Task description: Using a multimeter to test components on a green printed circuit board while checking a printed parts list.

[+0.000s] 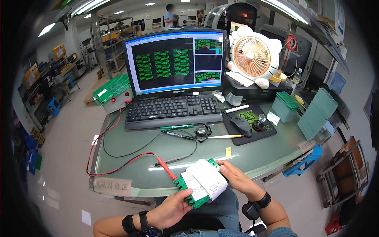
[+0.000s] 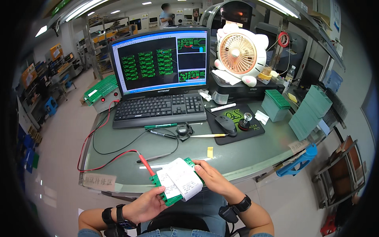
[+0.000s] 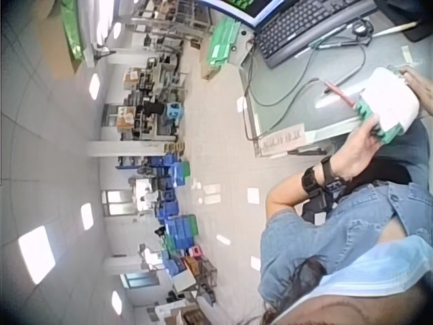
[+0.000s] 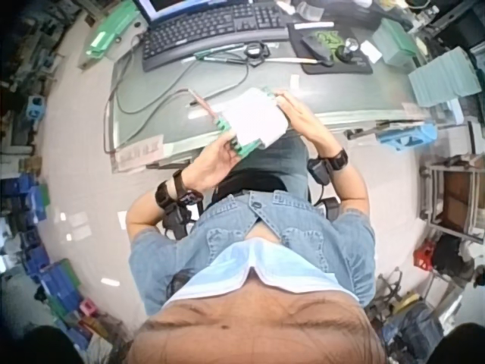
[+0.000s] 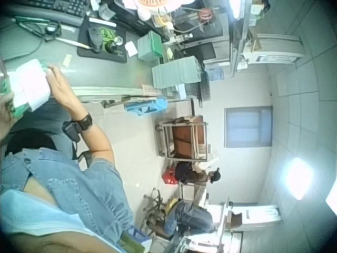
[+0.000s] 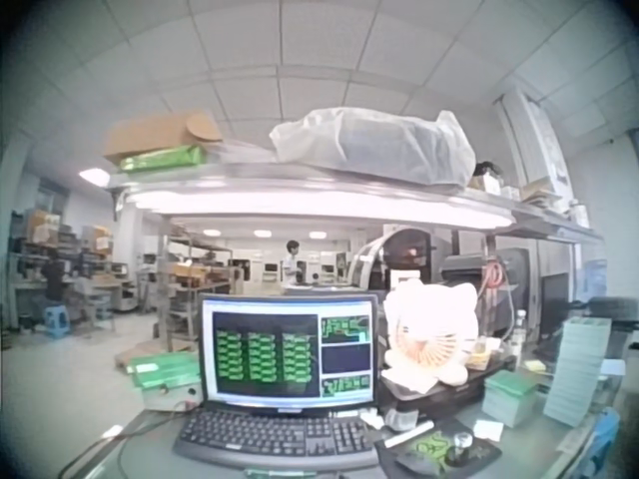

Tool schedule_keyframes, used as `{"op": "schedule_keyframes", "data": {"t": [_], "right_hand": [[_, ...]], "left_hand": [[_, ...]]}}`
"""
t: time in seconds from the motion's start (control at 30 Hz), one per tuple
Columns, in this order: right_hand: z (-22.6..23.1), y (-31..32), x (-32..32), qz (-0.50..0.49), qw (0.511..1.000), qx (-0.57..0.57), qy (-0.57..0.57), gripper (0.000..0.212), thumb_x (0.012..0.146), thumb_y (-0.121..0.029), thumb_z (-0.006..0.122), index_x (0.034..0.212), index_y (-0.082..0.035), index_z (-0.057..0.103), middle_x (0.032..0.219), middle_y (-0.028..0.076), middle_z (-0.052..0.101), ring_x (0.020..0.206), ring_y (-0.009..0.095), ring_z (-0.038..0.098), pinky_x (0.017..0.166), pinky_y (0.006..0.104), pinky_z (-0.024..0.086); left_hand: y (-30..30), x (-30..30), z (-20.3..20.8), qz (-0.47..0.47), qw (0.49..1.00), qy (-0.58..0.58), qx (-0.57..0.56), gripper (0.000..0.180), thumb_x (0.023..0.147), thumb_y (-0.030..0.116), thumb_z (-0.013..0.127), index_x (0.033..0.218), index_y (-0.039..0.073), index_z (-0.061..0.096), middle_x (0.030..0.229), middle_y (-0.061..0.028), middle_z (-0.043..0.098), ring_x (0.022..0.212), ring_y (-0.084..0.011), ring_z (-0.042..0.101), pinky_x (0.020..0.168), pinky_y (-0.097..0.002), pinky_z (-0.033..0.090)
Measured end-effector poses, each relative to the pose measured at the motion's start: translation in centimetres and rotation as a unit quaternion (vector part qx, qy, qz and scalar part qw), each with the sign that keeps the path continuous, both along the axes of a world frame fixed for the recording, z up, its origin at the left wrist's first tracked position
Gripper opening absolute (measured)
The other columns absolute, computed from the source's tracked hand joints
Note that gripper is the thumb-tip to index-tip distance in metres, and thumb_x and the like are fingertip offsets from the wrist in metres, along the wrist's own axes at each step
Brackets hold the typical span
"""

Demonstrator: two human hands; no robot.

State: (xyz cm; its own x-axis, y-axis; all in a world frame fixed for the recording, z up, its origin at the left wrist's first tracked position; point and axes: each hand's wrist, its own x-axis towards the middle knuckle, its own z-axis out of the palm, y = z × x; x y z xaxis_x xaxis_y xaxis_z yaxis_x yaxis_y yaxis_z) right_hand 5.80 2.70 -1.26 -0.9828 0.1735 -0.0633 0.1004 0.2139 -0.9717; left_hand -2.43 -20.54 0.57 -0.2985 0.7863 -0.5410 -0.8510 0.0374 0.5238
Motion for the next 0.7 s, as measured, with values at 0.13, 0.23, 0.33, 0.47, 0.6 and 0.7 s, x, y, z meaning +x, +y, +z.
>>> {"op": "schedule_keyframes", "data": {"t": [0.13,0.23,0.33,0.47,0.6,0.7], "right_hand": [[-1.2,0.5,0.2,-0.019,1.000,-0.002,0.014,0.050,0.102,-0.037,0.033,0.133,0.001,0.040,0.122,0.014,0.053,0.115,0.018,0.047,0.099,0.0300,0.035],[-1.2,0.7,0.2,-0.016,0.999,0.017,0.032,0.054,0.101,-0.041,0.033,0.134,0.002,0.038,0.124,0.015,0.052,0.118,0.020,0.046,0.100,0.0307,0.034],[-1.2,1.1,0.4,-0.006,1.000,0.015,0.024,0.058,0.100,-0.044,0.033,0.135,0.002,0.037,0.128,0.015,0.049,0.121,0.019,0.043,0.102,0.0313,0.032],[-0.1,1.4,0.9,0.033,0.993,-0.038,0.105,0.059,0.099,-0.045,0.038,0.138,-0.001,0.036,0.134,0.017,0.045,0.126,0.025,0.041,0.104,0.0353,0.031],[-0.2,1.2,1.5,-0.034,0.969,-0.206,0.133,0.065,0.097,-0.053,0.036,0.141,-0.005,0.032,0.136,0.013,0.043,0.126,0.027,0.041,0.106,0.0463,0.032],[-1.3,1.1,0.9,0.008,0.904,-0.428,-0.012,0.065,0.097,-0.054,0.032,0.141,-0.007,0.030,0.138,0.012,0.041,0.128,0.030,0.041,0.104,0.0549,0.035]], "left_hand": [[0.9,-0.5,-0.2,0.005,1.000,0.010,0.011,0.046,0.093,0.025,0.056,0.131,0.004,0.041,0.125,-0.0065,0.055,0.116,-0.0149,0.052,0.103,-0.0329,0.038],[1.2,-0.8,-0.3,-0.003,1.000,0.008,0.006,0.047,0.092,0.024,0.056,0.131,0.004,0.041,0.126,-0.0065,0.054,0.116,-0.0150,0.052,0.103,-0.0326,0.038],[1.2,-1.1,-0.7,-0.021,1.000,0.016,0.006,0.047,0.091,0.023,0.057,0.132,0.005,0.040,0.127,-0.0071,0.054,0.117,-0.0168,0.051,0.104,-0.0355,0.039],[0.5,-1.3,-0.7,-0.028,0.998,0.017,0.053,0.055,0.089,0.027,0.058,0.136,0.010,0.036,0.134,-0.0074,0.048,0.124,-0.0190,0.046,0.108,-0.0405,0.034],[0.5,-1.6,0.3,-0.022,0.994,0.029,0.107,0.066,0.084,0.034,0.063,0.140,0.013,0.033,0.137,-0.0076,0.045,0.127,-0.0227,0.043,0.109,-0.0432,0.031],[0.7,-2.2,0.2,-0.010,0.985,0.001,0.173,0.066,0.086,0.033,0.061,0.140,0.009,0.031,0.136,-0.0073,0.046,0.126,-0.0211,0.045,0.110,-0.0420,0.031]]}}
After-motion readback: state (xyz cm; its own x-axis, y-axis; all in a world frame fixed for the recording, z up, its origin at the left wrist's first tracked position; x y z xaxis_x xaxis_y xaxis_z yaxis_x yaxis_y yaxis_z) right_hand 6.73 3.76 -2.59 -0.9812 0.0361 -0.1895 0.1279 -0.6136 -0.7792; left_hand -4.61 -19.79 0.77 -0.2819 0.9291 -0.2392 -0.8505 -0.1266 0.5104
